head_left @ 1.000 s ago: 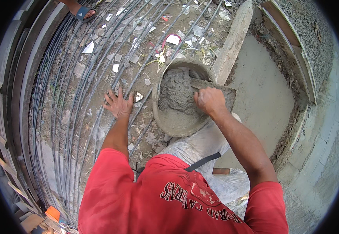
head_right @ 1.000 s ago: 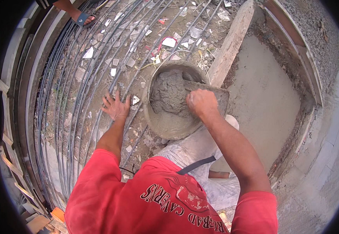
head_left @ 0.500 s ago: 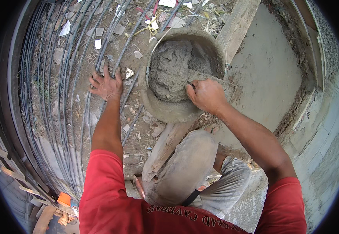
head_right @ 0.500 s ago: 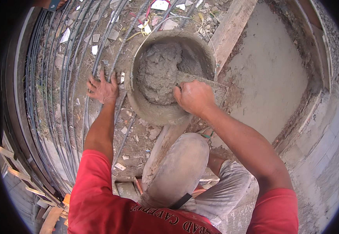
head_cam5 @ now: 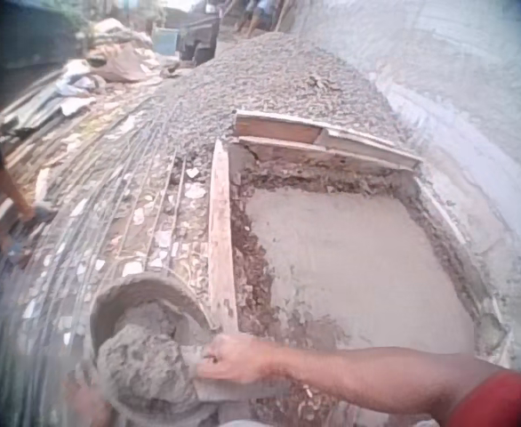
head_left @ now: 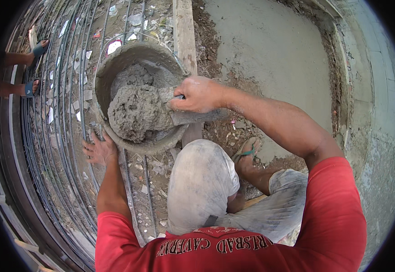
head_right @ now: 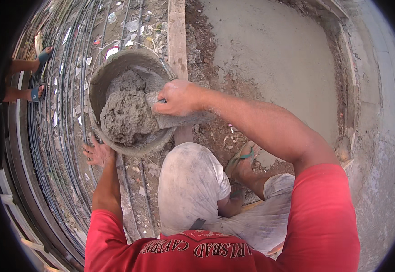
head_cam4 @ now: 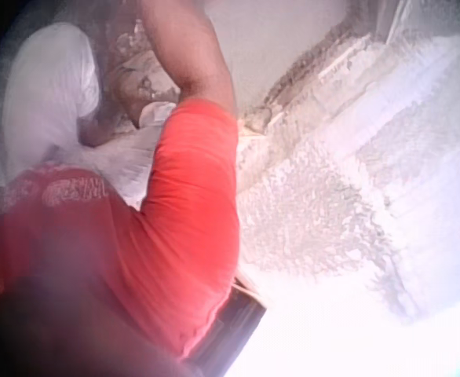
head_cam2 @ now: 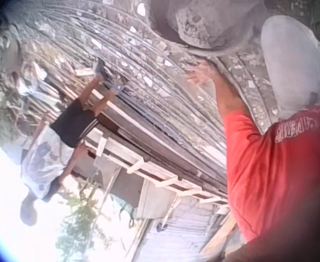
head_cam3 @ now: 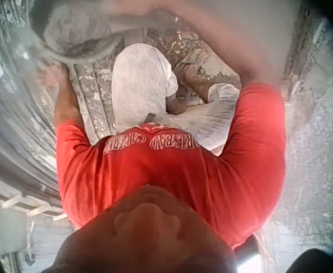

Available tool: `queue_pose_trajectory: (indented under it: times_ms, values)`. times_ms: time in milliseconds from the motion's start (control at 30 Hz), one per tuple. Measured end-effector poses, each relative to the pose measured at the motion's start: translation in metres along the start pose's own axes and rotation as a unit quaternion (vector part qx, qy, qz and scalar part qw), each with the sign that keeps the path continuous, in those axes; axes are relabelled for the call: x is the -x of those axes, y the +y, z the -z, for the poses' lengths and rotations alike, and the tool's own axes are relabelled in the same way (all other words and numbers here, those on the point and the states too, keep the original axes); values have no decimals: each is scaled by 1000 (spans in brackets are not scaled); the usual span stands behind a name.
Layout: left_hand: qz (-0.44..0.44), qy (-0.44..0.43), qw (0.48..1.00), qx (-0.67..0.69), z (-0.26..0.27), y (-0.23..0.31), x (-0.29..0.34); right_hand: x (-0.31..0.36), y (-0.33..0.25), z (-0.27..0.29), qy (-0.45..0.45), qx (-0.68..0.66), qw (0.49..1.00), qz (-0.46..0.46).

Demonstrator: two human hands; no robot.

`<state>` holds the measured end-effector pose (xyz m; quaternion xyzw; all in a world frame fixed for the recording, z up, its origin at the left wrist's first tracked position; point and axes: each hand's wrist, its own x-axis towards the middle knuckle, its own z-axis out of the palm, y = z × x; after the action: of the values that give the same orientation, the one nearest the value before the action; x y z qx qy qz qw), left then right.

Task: The person uses a trowel to smooth and level wet cement within a wooden frame on the ground, occasionally pouring more cement from a bucket and using their hand to remove small pieces of debris.

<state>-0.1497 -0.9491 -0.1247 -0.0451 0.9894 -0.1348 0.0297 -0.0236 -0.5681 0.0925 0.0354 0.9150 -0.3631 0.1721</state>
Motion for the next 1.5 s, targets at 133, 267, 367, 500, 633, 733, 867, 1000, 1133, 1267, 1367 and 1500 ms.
queue_pose_trajectory:
  times_ms: [133,267,367,500,633,733,867,1000,1133,1267,1367,1500]
  values:
    - [-4,27,999,-19,-2,-17,-5,60,-13,19,96,-146,984,-34]
    - [-15,40,999,-4,19,-19,0,170,-21,61,236,-147,946,-167]
    - [-25,35,999,16,12,-15,0,265,-35,92,341,-118,906,-219]
    - [-79,59,990,98,12,-25,0,356,-27,107,454,-11,874,-175]
    - [-154,152,962,168,47,-65,27,386,-24,94,376,266,814,-353]
    - [-171,42,853,492,109,-78,99,385,37,15,428,367,766,-309]
    - [-375,-100,616,685,278,5,263,391,129,-86,320,349,807,-354]
    - [-631,-191,597,457,303,136,386,410,160,-100,328,335,801,-373]
    - [-741,-280,562,238,172,238,476,455,104,-10,345,273,795,-417]
    - [-841,-222,490,48,59,253,538,562,22,17,449,55,754,-476]
    - [-900,-199,388,-24,20,257,580,646,-4,-20,593,-228,588,-501]
    - [-909,-232,343,-48,10,241,576,688,7,-47,621,-214,529,-537]
